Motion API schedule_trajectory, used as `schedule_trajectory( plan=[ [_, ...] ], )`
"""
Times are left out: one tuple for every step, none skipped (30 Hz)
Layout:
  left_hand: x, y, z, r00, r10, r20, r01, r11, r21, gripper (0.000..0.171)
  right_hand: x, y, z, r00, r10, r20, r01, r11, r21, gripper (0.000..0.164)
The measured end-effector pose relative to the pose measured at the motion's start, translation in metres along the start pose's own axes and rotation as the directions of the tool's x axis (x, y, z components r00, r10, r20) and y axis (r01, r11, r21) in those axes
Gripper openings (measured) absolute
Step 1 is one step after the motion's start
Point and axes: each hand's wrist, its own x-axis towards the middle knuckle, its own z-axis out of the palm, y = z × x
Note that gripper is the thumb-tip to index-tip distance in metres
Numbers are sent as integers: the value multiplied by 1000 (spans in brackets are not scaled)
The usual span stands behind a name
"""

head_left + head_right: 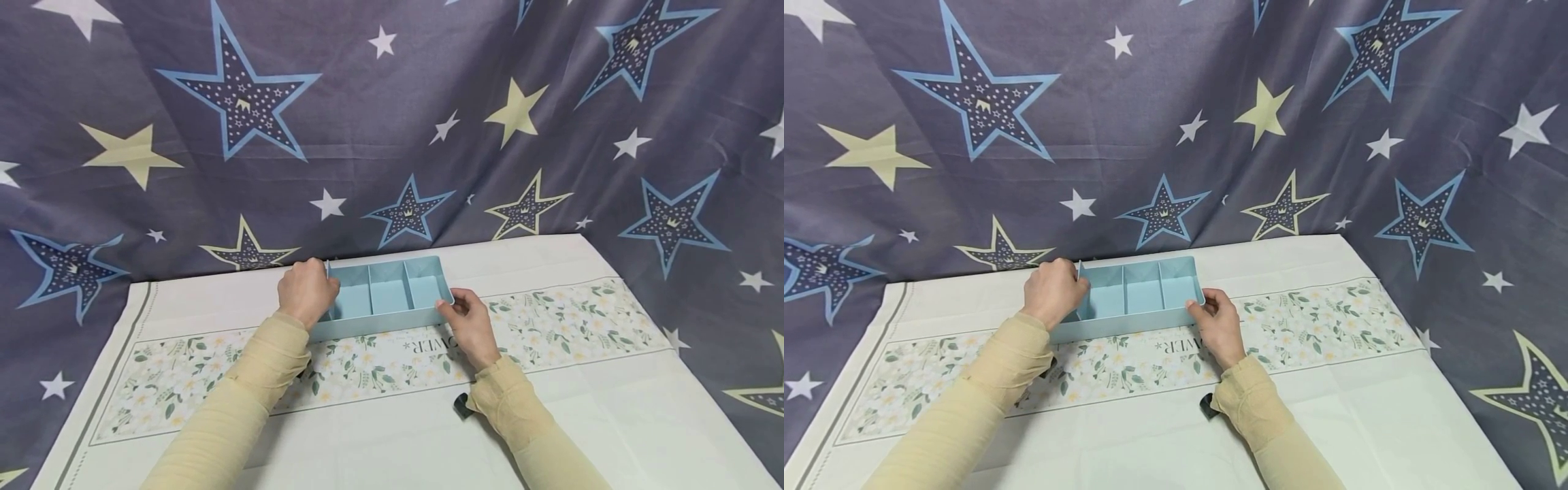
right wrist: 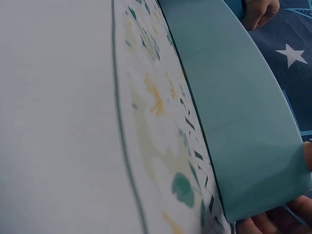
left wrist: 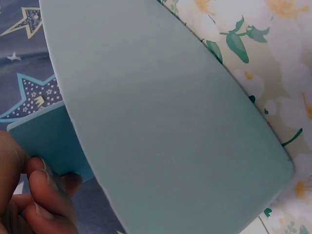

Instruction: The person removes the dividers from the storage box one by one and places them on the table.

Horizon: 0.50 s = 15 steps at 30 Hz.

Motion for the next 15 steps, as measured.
schedule_trajectory(
  plan=[
    [0, 0, -1, 1000, 2, -1, -2, 1000, -1, 30, 0, 0, 0, 1000, 2, 0, -2, 1000, -1, 60],
    [0, 1, -1, 1000, 4, -1, -4, 1000, -1, 31, 0, 0, 0, 1000, 3, 0, -3, 1000, -2, 59],
    [0, 1, -2, 1000, 4, -1, -4, 1000, -2, 31, 0, -1, 0, 1000, 4, -1, -4, 1000, -2, 58],
    [1, 1, -3, 1000, 4, -1, -4, 1000, -3, 32, 0, -1, 0, 1000, 6, 0, -6, 1000, -1, 57],
    [1, 1, -3, 1000, 4, 0, -4, 1000, -3, 32, 0, -1, 0, 1000, 5, 2, -5, 1000, 0, 56],
    [1, 1, -4, 1000, 3, 1, -3, 1000, -1, 32, 0, -1, 0, 1000, 3, 5, -3, 1000, -1, 55],
    [1, 1, -5, 1000, 0, 2, 0, 1000, 2, 33, 0, -2, 0, 1000, 3, 2, -3, 1000, -10, 54],
    [1, 1, -6, 1000, -2, 4, 2, 1000, 4, 33, -1, -4, 0, 1000, 0, 4, 0, 1000, -11, 53],
    [2, 1, -6, 1000, -4, 4, 4, 1000, 4, 32, -2, -6, 0, 1000, 1, 11, -1, 1000, -13, 54],
    [2, 1, -7, 1000, -5, 4, 5, 1000, 4, 32, -3, -9, -1, 1000, 0, 16, 0, 1000, -13, 54],
    [2, 1, -8, 1000, -5, 4, 5, 1000, 5, 32, -5, -15, -2, 1000, 5, 23, -5, 1000, -5, 54],
    [2, 1, -8, 1000, -6, 4, 6, 1000, 5, 31, -8, -21, -4, 999, 14, 29, -14, 1000, 5, 53],
    [3, 2, -9, 1000, -5, 5, 5, 1000, 2, 31, -10, -27, -5, 999, 23, 33, -23, 1000, 16, 53],
    [3, 2, -10, 1000, -3, 5, 3, 1000, 0, 31, -11, -29, -5, 999, 23, 39, -24, 1000, 19, 53],
    [3, 2, -11, 1000, -1, 4, 1, 1000, 1, 30, -12, -30, -6, 999, 27, 45, -28, 999, 21, 54]
  ],
)
